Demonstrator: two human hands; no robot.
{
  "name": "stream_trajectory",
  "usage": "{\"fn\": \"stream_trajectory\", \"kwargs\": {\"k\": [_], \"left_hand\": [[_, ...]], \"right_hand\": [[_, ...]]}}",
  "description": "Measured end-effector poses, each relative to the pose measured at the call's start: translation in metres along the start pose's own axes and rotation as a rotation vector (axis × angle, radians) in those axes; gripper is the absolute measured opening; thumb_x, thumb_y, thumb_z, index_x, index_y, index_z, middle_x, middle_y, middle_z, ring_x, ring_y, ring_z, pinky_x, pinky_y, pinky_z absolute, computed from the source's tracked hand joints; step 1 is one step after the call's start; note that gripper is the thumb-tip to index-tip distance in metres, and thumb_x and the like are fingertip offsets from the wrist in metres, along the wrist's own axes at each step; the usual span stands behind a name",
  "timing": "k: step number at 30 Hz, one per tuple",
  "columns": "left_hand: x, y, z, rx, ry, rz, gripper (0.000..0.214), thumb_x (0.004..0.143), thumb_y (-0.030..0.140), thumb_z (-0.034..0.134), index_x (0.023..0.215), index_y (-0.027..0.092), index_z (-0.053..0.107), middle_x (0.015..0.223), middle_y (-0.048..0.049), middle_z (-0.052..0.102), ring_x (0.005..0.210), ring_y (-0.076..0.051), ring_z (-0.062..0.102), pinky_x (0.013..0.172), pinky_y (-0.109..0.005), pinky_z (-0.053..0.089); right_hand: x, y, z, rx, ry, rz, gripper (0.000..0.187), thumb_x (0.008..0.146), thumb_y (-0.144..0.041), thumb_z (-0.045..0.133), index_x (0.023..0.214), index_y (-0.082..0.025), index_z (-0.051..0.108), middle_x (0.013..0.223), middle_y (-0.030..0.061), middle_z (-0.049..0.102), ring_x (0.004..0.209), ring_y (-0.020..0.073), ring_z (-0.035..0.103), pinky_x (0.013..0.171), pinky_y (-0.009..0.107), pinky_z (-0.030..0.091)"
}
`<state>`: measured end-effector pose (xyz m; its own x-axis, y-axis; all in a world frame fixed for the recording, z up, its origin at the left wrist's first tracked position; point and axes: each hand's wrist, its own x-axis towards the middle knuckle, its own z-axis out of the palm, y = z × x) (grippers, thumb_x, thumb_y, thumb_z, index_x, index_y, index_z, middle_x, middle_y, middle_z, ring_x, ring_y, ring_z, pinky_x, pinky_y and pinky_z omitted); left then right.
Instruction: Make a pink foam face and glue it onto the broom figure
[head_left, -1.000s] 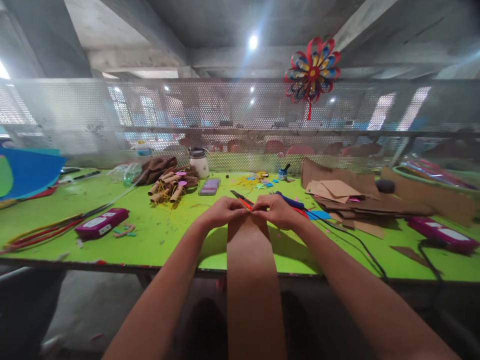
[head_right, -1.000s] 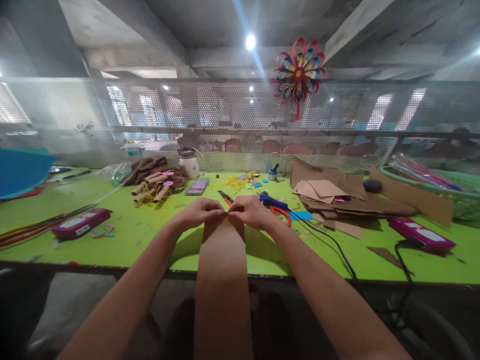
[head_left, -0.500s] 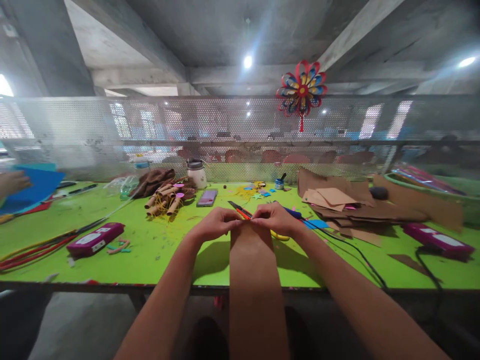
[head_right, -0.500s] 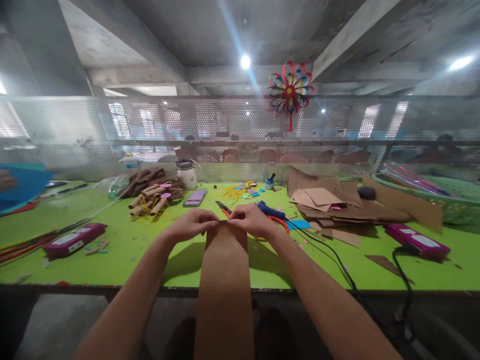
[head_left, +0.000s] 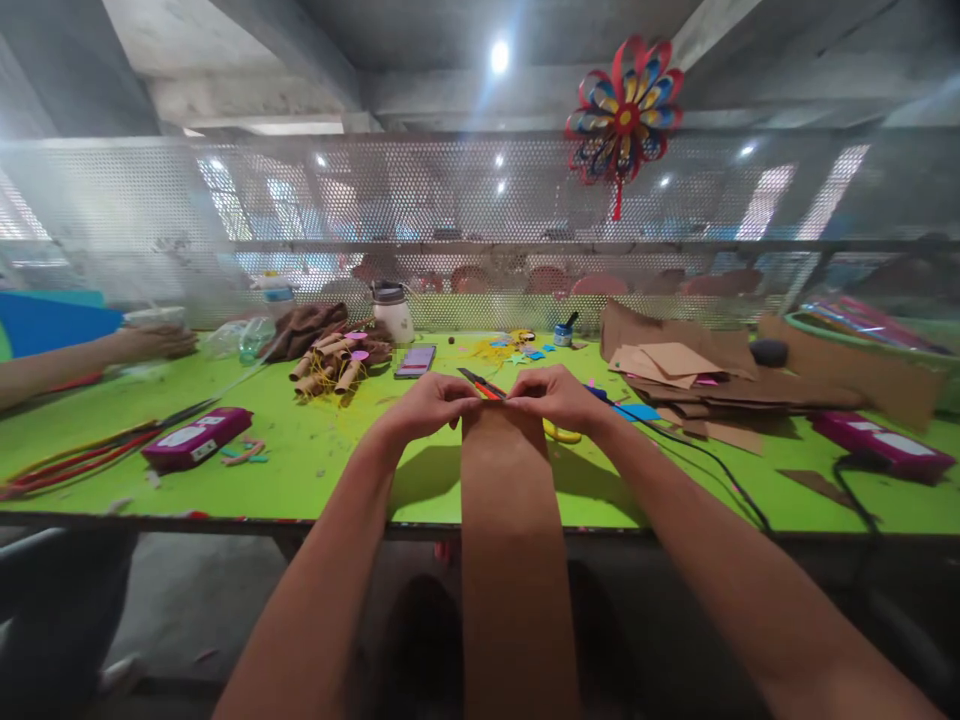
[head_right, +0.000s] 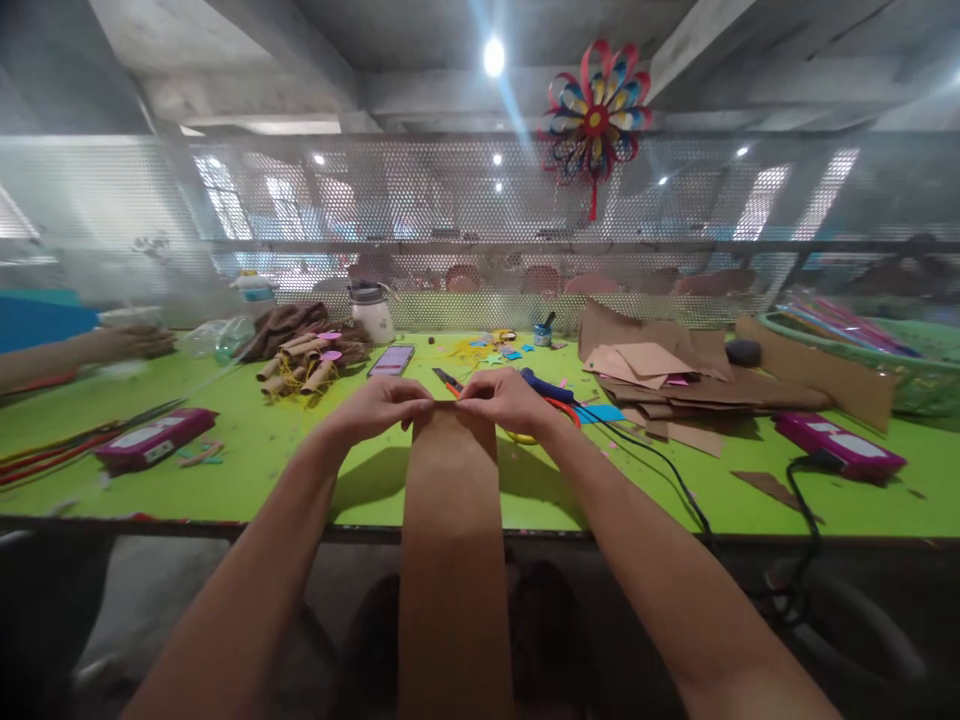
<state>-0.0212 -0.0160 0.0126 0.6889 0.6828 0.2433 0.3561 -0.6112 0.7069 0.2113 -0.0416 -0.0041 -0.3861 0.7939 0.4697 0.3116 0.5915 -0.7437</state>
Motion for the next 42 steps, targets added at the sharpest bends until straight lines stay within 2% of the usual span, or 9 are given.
{"fn": "stream_trajectory", "kwargs": {"k": [7,12,20,33,39,42], "left_hand": [[0.000,0.003,0.001,-0.001,0.033,-0.021,0.024,0.083,0.034,0.059,0.082,0.012,0.068,0.061,-0.0007,0.061,0.054,-0.009,0.053,0.050,-0.019,0.039],[0.000,0.007,0.006,-0.041,0.017,-0.022,0.030,0.083,0.038,0.061,0.092,0.012,0.072,0.070,-0.0025,0.066,0.060,-0.010,0.052,0.053,-0.019,0.037],[0.000,0.012,0.013,0.005,0.071,0.042,0.024,0.084,0.031,0.058,0.078,0.012,0.072,0.073,-0.0029,0.067,0.068,-0.012,0.054,0.062,-0.021,0.039],[-0.001,0.011,0.013,-0.065,0.078,0.046,0.026,0.083,0.036,0.059,0.078,0.013,0.069,0.072,-0.0030,0.066,0.067,-0.012,0.053,0.060,-0.021,0.038],[-0.001,0.009,0.010,-0.063,0.129,0.065,0.022,0.083,0.032,0.059,0.076,0.014,0.069,0.075,-0.0035,0.067,0.072,-0.013,0.056,0.064,-0.022,0.042],[-0.001,0.010,0.008,-0.050,0.161,0.082,0.021,0.082,0.031,0.059,0.076,0.014,0.069,0.074,-0.0033,0.067,0.071,-0.013,0.056,0.064,-0.022,0.042]], "right_hand": [[0.000,-0.002,0.000,-0.050,0.001,0.003,0.014,0.074,-0.029,0.067,0.072,-0.015,0.071,0.071,0.0030,0.066,0.068,0.0136,0.056,0.064,0.027,0.043],[0.000,-0.004,0.003,-0.080,-0.004,-0.006,0.012,0.075,-0.027,0.067,0.072,-0.016,0.071,0.071,0.0031,0.066,0.069,0.0136,0.057,0.064,0.026,0.044],[-0.001,-0.003,0.010,-0.047,0.000,0.033,0.017,0.076,-0.031,0.066,0.076,-0.015,0.071,0.073,0.0043,0.068,0.068,0.0145,0.059,0.063,0.027,0.044],[-0.002,-0.013,0.013,-0.062,0.046,0.059,0.021,0.077,-0.034,0.065,0.069,-0.014,0.068,0.065,0.0033,0.064,0.062,0.0132,0.054,0.058,0.026,0.041],[0.001,-0.005,0.014,0.065,0.069,0.110,0.019,0.074,-0.034,0.071,0.079,-0.016,0.072,0.076,0.0050,0.069,0.070,0.0150,0.060,0.064,0.027,0.046],[0.002,0.003,0.012,0.085,0.091,0.118,0.019,0.072,-0.034,0.073,0.075,-0.015,0.071,0.073,0.0037,0.068,0.066,0.0132,0.058,0.061,0.026,0.044]]}}
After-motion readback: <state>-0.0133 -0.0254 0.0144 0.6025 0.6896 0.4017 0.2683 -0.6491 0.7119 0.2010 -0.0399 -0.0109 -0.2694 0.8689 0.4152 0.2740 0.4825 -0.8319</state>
